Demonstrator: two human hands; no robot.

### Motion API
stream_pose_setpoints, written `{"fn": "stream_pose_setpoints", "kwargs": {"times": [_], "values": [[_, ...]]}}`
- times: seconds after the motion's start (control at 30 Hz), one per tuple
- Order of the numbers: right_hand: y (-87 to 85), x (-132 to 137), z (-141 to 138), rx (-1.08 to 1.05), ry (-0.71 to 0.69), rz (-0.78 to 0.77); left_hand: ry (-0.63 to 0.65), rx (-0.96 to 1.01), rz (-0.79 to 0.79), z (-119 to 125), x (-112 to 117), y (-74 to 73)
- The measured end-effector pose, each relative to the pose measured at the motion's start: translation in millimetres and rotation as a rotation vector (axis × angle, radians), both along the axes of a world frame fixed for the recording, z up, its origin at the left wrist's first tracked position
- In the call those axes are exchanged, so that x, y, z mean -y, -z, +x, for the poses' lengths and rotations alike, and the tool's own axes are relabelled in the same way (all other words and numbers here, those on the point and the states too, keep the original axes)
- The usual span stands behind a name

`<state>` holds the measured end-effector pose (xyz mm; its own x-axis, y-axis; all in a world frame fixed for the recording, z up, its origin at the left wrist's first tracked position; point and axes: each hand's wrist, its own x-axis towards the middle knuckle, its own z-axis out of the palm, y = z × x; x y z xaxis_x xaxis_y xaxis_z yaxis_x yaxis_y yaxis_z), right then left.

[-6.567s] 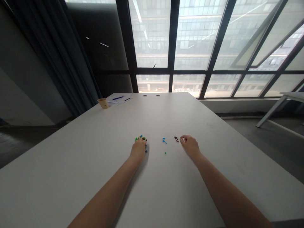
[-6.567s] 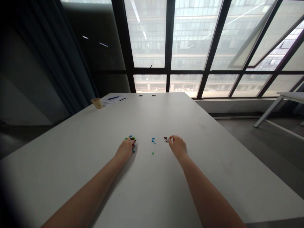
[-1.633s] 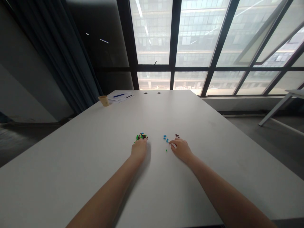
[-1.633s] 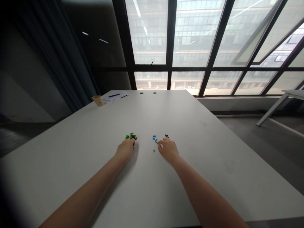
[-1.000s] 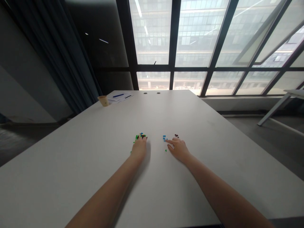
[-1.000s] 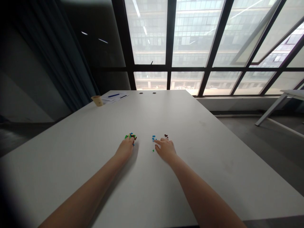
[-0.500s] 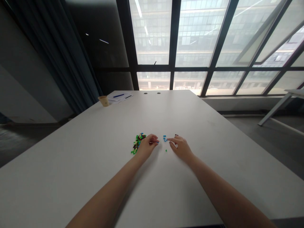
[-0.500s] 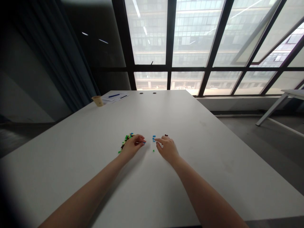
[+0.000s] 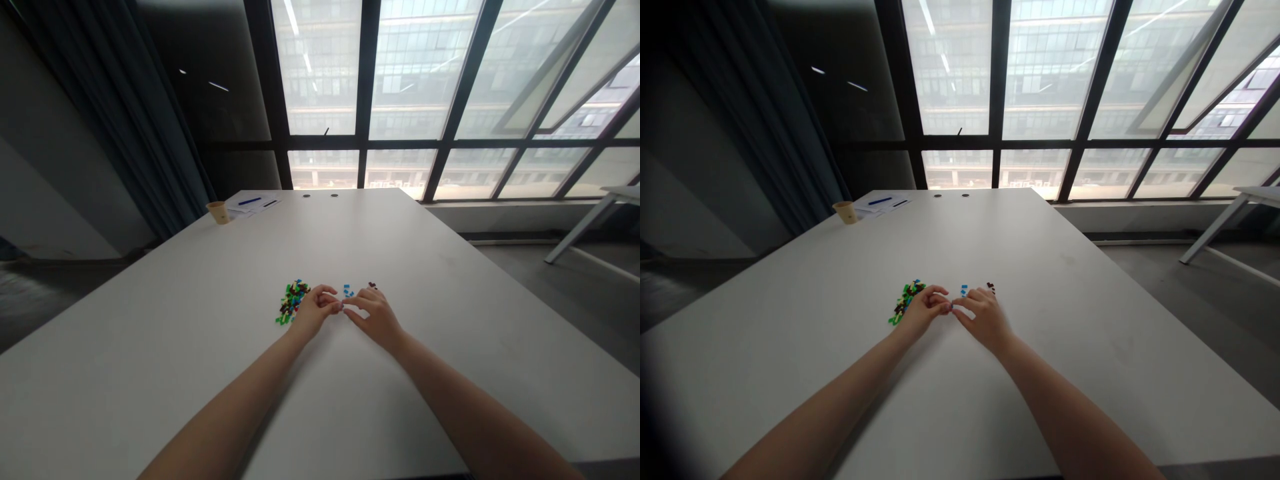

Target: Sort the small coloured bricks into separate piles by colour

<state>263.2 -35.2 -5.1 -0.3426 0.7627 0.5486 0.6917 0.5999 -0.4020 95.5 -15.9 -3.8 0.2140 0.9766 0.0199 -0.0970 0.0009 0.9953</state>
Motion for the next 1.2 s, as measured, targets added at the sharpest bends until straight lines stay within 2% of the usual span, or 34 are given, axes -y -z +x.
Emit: {"fn": "stream_pose_setpoints", "kwargs": {"times": [0.17,0.43,0.6,0.67,0.8,0.83,0.9,1.0,1.2], "values": [[0.4,0,-2,-0.007,0.028,0.005,0.016,0.043,-0.034,1,1,2.2],[3.7,-2,0,-0.057,0.084,0.025,-0.003,0.058,-0.045,1,1,-2.1],[4.3,-3,0,-0.064,0.106,0.030,-0.015,-0.035,0.015,-1,-3,2.3],[4.0,-4,0,-0.065,0.110,0.030,-0.042,-0.225,0.123,-5,-4,1.7],[6.6,-9,5,-0.057,0.151,-0.024,-0.133,-0.956,0.464,-17,-2,-4.9],[8.4,-11,7,-0.056,0.177,-0.051,-0.153,-1.129,0.499,-19,-1,-6.3],[13.0,-15,12,-0.047,0.243,-0.117,-0.180,-1.389,0.471,-23,0,-7.3],[20.0,-21,18,0.001,0.342,-0.222,-0.164,-1.569,0.374,-25,1,-5.4],[23.1,-26,13,0.089,0.434,-0.333,-0.112,-1.612,0.335,-24,0,-5.7]]}}
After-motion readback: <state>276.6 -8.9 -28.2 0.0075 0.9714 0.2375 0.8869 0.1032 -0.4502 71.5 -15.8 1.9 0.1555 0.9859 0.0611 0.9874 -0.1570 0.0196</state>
